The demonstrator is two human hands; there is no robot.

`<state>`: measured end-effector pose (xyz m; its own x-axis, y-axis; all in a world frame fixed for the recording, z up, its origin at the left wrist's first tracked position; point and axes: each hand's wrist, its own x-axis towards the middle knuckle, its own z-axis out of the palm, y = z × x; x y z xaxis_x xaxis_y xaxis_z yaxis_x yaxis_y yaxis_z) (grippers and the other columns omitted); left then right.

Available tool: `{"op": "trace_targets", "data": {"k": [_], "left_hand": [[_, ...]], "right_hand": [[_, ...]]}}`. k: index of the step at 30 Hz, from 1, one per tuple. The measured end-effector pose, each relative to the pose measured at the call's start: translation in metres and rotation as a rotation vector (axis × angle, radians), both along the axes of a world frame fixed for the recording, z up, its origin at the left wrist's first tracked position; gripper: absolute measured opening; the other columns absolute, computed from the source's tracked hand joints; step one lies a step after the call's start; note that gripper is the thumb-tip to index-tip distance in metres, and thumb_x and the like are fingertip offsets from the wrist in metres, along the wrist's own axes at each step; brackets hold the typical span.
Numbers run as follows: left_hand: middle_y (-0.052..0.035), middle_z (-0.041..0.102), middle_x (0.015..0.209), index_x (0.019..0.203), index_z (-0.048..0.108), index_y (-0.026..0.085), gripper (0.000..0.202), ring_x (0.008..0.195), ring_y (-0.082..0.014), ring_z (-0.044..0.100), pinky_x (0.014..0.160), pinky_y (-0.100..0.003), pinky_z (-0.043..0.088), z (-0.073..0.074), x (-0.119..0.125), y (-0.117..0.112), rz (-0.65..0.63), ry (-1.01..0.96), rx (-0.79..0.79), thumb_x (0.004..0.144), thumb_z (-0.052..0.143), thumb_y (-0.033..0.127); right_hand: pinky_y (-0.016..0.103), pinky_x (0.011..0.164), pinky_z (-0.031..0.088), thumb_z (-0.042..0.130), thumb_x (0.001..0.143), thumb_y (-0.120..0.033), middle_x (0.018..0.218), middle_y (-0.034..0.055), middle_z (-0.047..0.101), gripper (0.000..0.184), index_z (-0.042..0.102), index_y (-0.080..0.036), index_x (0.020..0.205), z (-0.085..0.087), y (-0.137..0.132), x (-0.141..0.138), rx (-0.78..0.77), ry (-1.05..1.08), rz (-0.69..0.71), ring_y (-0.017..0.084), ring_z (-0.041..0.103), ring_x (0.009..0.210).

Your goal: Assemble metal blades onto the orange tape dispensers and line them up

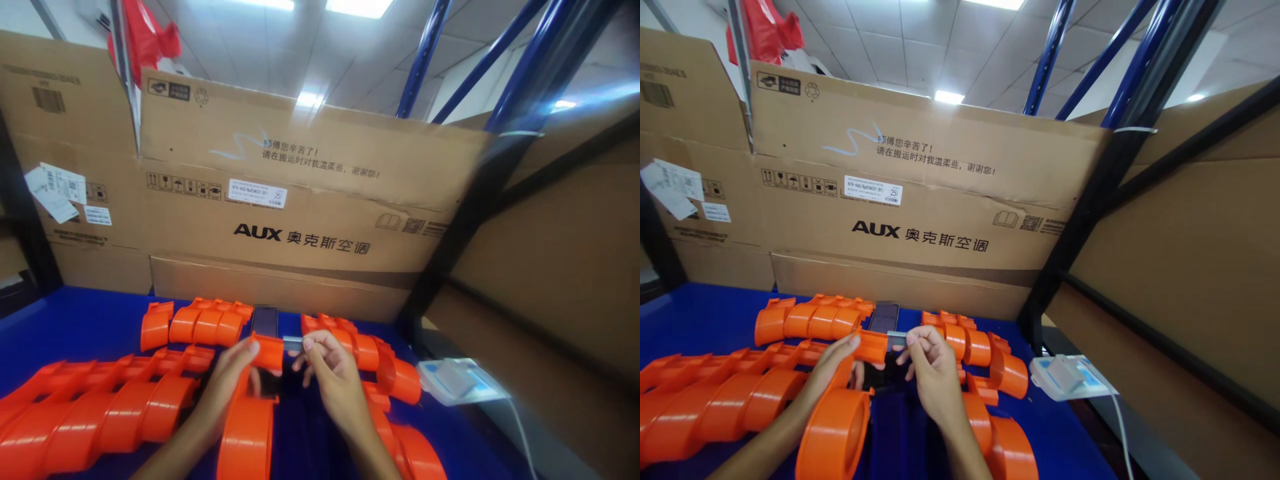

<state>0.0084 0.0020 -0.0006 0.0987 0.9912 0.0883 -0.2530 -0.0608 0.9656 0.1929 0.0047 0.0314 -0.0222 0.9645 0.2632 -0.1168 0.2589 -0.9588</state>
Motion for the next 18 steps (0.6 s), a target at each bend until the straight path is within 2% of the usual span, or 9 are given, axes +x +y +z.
{"op": "trace_targets", "data": {"k": [7, 12, 15, 18], "left_hand": [[0.0028, 0.06, 0.051, 0.097, 0.069, 0.017, 0.041, 0.043, -0.0117, 0.049, 0.046, -0.021, 0.038, 0.0085, 0.0032, -0.0071, -0.062, 0.039, 0.054, 0.084, 0.066, 0.056], [0.003, 0.059, 0.054, 0.105, 0.068, 0.017, 0.044, 0.046, -0.0125, 0.051, 0.047, -0.021, 0.039, 0.0097, 0.0039, -0.0106, -0.106, 0.042, 0.084, 0.085, 0.066, 0.056], [0.002, 0.061, 0.057, 0.106, 0.068, 0.017, 0.045, 0.045, -0.012, 0.05, 0.047, -0.021, 0.039, 0.0101, 0.0044, -0.0101, -0.124, 0.037, 0.068, 0.085, 0.065, 0.056], [0.0026, 0.058, 0.052, 0.101, 0.07, 0.016, 0.043, 0.043, -0.0118, 0.049, 0.046, -0.021, 0.037, 0.0095, 0.0046, -0.0081, -0.096, 0.021, 0.054, 0.085, 0.065, 0.055]], "right_hand": [[0.022, 0.046, 0.047, 0.072, 0.085, -0.05, 0.072, 0.002, 0.067, 0.032, 0.061, -0.02, 0.087, 0.0044, -0.0061, -0.0015, 0.017, -0.027, 0.002, 0.017, 0.064, 0.065], [0.024, 0.051, 0.048, 0.072, 0.085, -0.049, 0.071, 0.0, 0.062, 0.03, 0.064, -0.02, 0.085, 0.0029, -0.0073, -0.0036, 0.018, -0.099, 0.026, 0.013, 0.056, 0.057], [0.024, 0.051, 0.047, 0.072, 0.085, -0.049, 0.072, -0.0003, 0.06, 0.03, 0.065, -0.02, 0.083, 0.0017, -0.0059, -0.003, 0.001, -0.129, 0.051, 0.013, 0.055, 0.058], [0.022, 0.049, 0.045, 0.074, 0.083, -0.049, 0.072, 0.0002, 0.06, 0.03, 0.066, -0.02, 0.087, 0.0002, -0.0037, -0.0002, 0.017, -0.104, 0.003, 0.015, 0.057, 0.062]]}}
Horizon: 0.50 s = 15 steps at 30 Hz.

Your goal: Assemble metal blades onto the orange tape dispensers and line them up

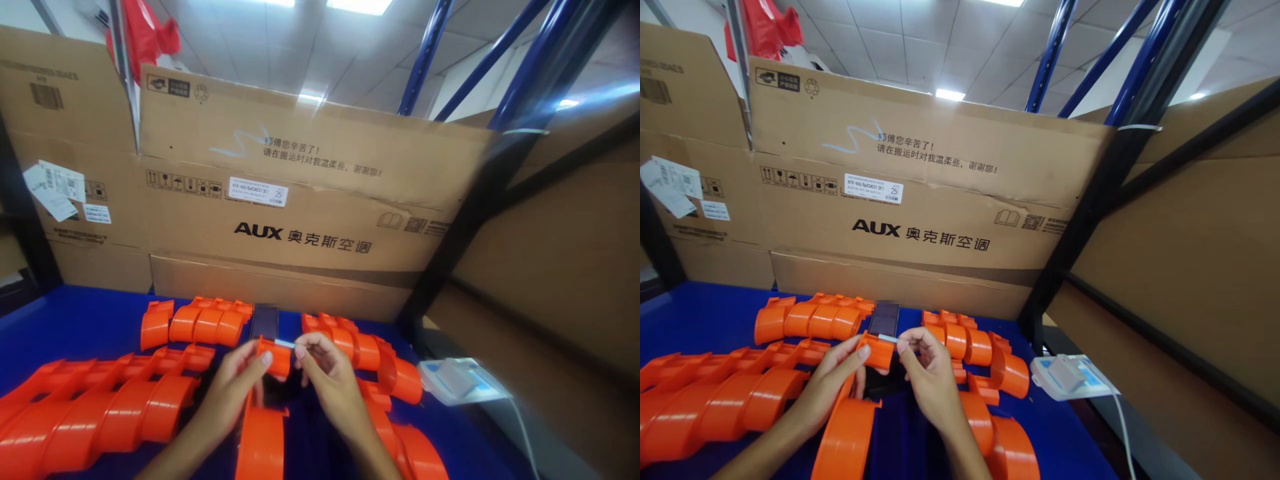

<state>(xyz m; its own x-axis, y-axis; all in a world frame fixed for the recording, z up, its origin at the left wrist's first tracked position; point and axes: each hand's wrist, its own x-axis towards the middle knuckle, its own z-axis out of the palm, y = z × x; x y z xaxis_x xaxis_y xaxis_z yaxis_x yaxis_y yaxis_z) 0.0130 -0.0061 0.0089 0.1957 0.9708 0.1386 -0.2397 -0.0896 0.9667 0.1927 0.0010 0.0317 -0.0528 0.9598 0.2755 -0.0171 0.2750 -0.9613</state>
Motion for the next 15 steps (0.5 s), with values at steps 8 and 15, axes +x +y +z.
{"op": "trace_targets", "data": {"k": [8, 15], "left_hand": [[0.0046, 0.054, 0.047, 0.096, 0.07, 0.016, 0.038, 0.041, -0.0099, 0.045, 0.046, -0.02, 0.032, -0.0017, -0.0009, 0.0019, 0.07, 0.006, -0.007, 0.087, 0.064, 0.052], [0.0032, 0.056, 0.049, 0.1, 0.073, 0.017, 0.039, 0.046, -0.0125, 0.046, 0.055, -0.023, 0.041, 0.0048, -0.0004, -0.003, 0.038, 0.013, 0.086, 0.086, 0.066, 0.053]], "right_hand": [[0.022, 0.044, 0.037, 0.079, 0.078, -0.049, 0.062, -0.0012, 0.06, 0.031, 0.069, -0.019, 0.075, -0.0019, 0.0006, 0.0056, 0.003, -0.034, -0.112, 0.011, 0.048, 0.049], [0.023, 0.045, 0.036, 0.079, 0.077, -0.05, 0.054, -0.0016, 0.058, 0.033, 0.07, -0.019, 0.068, 0.0007, -0.0027, 0.0003, 0.006, -0.049, -0.116, 0.012, 0.048, 0.048]]}}
